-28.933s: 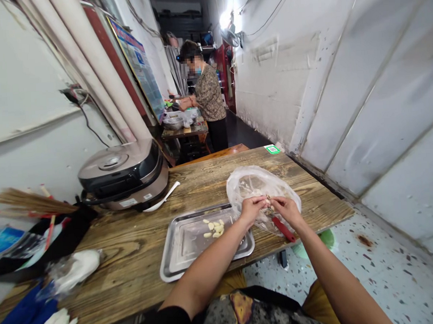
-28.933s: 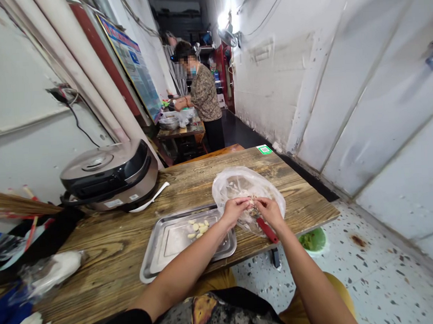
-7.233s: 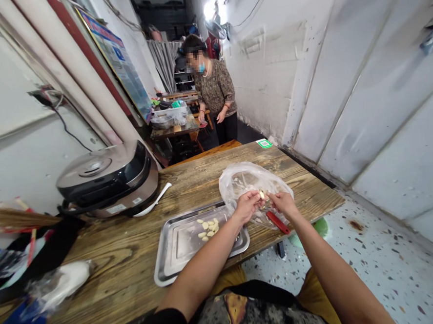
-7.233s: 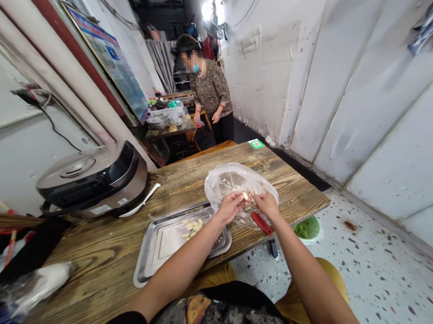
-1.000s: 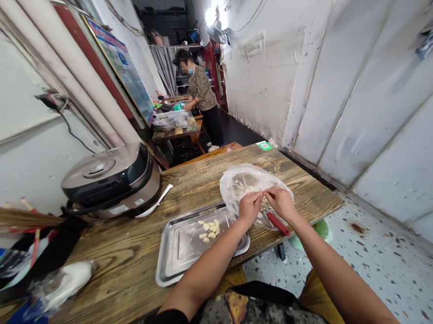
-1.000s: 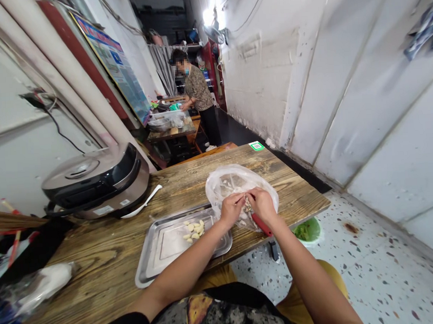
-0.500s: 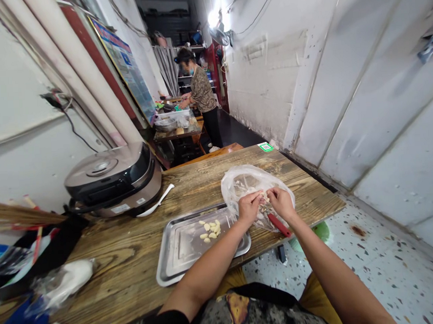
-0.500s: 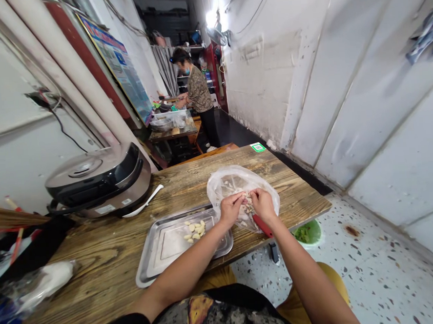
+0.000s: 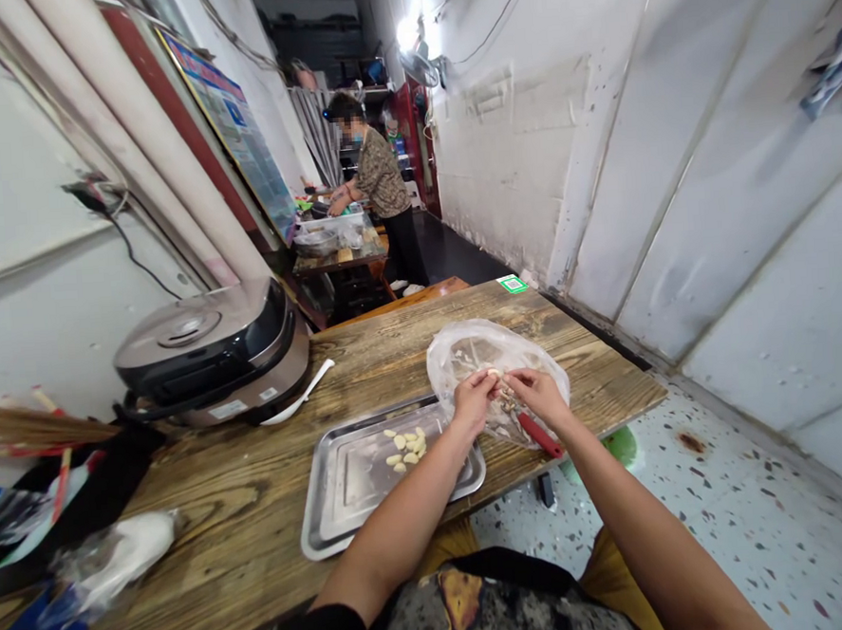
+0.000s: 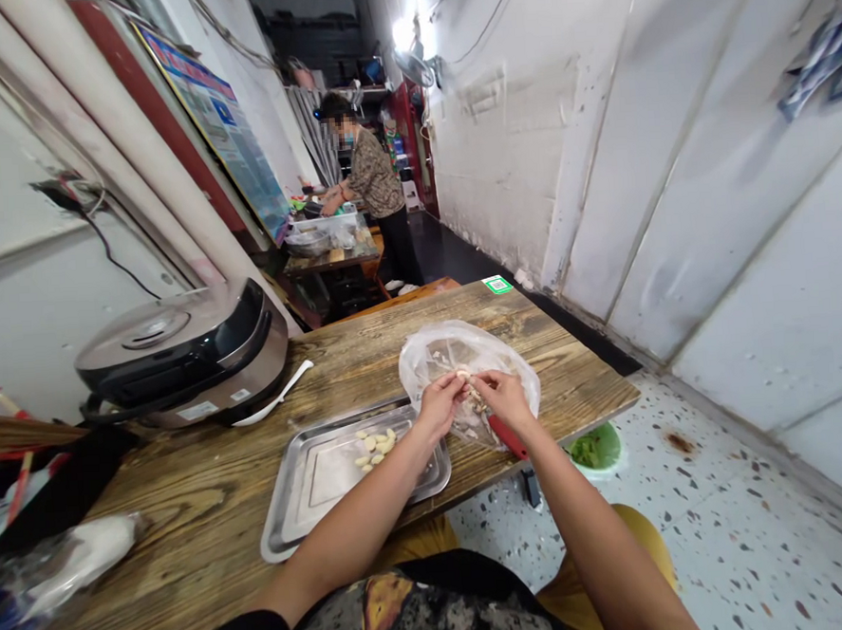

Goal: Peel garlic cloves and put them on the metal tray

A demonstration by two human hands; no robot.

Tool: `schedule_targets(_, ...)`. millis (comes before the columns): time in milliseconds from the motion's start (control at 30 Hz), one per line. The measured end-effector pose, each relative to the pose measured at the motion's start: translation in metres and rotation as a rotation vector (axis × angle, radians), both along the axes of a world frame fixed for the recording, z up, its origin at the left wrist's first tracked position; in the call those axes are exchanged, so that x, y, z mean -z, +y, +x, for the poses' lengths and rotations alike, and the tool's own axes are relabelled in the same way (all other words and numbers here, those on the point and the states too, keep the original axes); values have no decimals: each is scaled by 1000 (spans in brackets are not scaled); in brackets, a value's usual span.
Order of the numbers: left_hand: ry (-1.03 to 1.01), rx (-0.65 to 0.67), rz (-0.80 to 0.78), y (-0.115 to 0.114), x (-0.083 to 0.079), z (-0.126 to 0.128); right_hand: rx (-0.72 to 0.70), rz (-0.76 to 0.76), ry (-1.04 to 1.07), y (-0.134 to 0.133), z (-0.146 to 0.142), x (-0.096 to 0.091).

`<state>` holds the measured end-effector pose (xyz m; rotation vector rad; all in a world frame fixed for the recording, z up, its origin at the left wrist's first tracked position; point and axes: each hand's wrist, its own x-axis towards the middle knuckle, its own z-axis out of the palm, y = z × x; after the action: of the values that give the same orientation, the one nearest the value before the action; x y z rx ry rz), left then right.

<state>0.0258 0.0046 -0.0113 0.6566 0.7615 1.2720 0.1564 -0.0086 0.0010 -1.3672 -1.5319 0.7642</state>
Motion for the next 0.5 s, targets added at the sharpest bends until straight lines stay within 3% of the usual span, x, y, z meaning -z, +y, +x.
schedule_targets(233, 177, -84, 21, -6, -7, 4, 156, 187, -186, -1, -6, -1)
schedule_targets(367, 93, -38, -67, -5, -9, 2, 208, 99, -179, -1, -3, 0)
schedule_targets(500, 26, -13, -101, -5, -11, 2, 125, -6, 15, 0, 0, 2)
